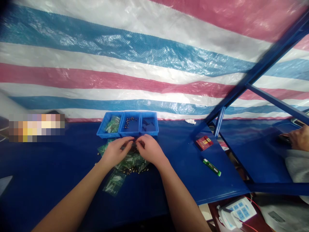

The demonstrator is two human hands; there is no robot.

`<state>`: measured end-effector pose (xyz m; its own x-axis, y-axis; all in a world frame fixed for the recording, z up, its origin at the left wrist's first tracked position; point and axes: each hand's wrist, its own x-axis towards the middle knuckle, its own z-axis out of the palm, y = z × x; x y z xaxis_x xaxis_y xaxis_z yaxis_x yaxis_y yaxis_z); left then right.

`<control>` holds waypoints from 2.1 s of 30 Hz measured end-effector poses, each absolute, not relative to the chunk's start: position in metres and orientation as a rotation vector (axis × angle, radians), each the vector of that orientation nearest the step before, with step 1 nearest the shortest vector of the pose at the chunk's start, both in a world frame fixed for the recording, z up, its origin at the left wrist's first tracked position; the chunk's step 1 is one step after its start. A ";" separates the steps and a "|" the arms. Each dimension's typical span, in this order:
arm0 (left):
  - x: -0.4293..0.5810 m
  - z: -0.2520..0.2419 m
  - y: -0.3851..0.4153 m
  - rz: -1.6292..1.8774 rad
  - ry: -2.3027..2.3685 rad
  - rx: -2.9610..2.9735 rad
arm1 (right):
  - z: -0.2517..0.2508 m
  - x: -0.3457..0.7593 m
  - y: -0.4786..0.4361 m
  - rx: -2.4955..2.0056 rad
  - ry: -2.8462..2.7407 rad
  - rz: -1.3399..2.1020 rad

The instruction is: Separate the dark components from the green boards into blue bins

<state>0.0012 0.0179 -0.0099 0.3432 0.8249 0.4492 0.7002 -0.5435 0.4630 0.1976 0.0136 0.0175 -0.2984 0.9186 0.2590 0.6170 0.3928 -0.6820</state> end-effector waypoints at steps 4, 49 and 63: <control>0.002 -0.008 0.018 0.993 1.372 2.431 | 0.015 0.192 0.012 -1.268 -2.009 0.622; 0.000 -0.008 0.022 0.973 1.461 2.336 | -0.019 0.180 0.026 -1.052 -1.451 1.010; 0.000 -0.005 0.021 0.983 1.429 2.304 | -0.011 0.183 0.024 -1.055 -1.532 0.833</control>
<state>0.0002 0.0207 -0.0052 0.2885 0.8656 0.4092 0.6916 -0.4840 0.5361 0.1826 0.0241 -0.0112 -0.0622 0.9293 0.3640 0.1996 0.3690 -0.9078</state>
